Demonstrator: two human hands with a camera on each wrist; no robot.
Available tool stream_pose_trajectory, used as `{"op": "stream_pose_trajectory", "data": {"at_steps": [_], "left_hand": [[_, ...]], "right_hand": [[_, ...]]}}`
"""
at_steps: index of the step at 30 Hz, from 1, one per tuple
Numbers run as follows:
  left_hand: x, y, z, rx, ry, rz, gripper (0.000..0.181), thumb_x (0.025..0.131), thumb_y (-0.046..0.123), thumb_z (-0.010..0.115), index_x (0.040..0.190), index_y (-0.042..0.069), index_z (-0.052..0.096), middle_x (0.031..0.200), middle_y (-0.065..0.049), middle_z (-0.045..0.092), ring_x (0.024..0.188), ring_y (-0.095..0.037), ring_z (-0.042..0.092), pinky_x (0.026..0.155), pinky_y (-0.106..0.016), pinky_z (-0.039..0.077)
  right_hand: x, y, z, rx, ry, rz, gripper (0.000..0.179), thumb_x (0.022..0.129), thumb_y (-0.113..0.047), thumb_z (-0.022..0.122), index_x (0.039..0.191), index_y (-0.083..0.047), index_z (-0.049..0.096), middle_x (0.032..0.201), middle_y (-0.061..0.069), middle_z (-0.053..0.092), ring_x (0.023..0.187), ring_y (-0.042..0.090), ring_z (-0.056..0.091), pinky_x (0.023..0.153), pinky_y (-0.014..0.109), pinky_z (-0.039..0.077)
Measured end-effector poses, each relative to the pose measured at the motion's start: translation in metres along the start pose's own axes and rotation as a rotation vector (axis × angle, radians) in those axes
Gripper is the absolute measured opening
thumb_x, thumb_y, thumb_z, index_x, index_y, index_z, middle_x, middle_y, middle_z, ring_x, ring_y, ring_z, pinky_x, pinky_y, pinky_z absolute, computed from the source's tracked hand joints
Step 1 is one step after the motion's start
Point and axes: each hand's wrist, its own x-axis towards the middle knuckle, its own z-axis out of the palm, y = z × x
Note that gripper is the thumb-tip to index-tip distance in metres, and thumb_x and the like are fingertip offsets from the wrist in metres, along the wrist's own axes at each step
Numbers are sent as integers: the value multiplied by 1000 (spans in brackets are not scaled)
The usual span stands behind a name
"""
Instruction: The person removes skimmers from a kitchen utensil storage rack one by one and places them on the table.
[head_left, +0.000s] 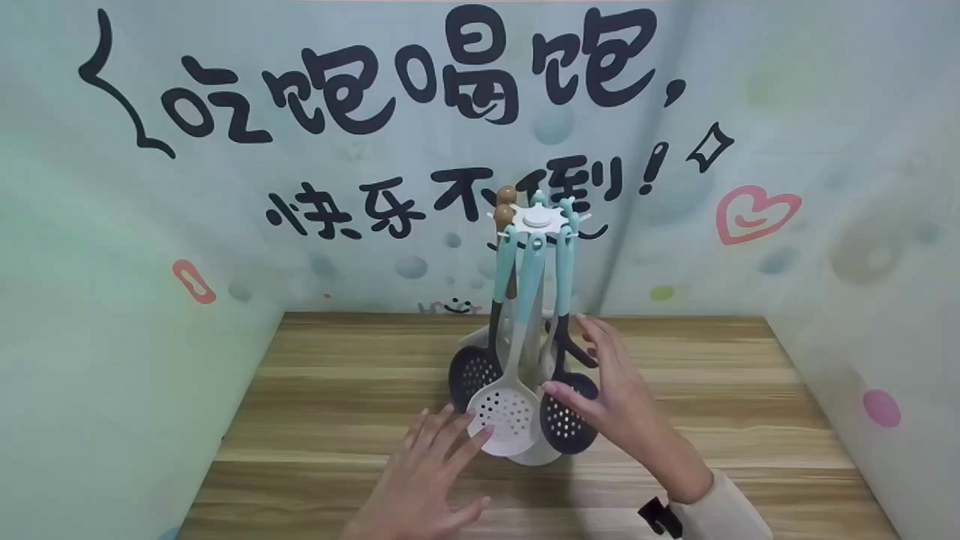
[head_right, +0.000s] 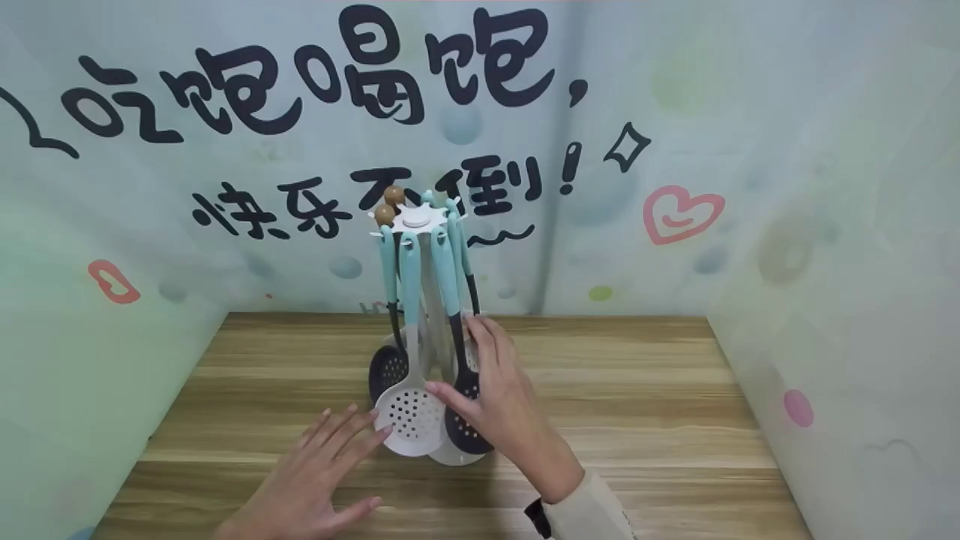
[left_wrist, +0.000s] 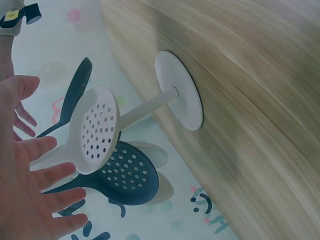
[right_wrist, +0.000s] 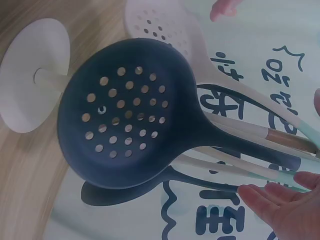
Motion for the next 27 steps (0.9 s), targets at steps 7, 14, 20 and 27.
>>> {"op": "stream_pose_trajectory", "data": {"at_steps": [7, 14, 20, 27], "left_hand": [[-1, 0, 2, -4, 24, 13, 75, 78, 65, 55, 139, 24, 43, 138, -5, 47, 129, -30, 42, 106, -49, 35], [0, 1, 2, 9, 38, 5, 77, 73, 64, 60, 138, 25, 44, 136, -4, 48, 128, -29, 43, 118, -40, 5], [-1, 1, 1, 12, 32, 9, 77, 74, 65, 59, 138, 24, 44, 138, -5, 47, 128, -29, 43, 117, -34, -11], [-2, 1, 2, 12, 52, 16, 78, 73, 65, 60, 137, 23, 45, 139, -5, 46, 127, -29, 45, 117, -37, -3]], "right_hand": [[10, -7, 4, 61, 7, 75, 80, 78, -20, 75, 140, 0, 29, 132, 19, 43, 115, 27, 52, 92, 37, 51], [17, -8, 9, 109, 30, 118, 72, 81, -5, 70, 139, 2, 28, 127, 20, 44, 110, 31, 55, 88, 39, 53], [19, -7, 14, 119, 50, 129, 71, 81, -4, 69, 138, 4, 28, 125, 20, 45, 109, 29, 55, 88, 34, 54], [20, -6, 19, 151, 64, 128, 67, 83, -2, 66, 138, 3, 28, 121, 19, 44, 106, 28, 55, 89, 32, 53]]}}
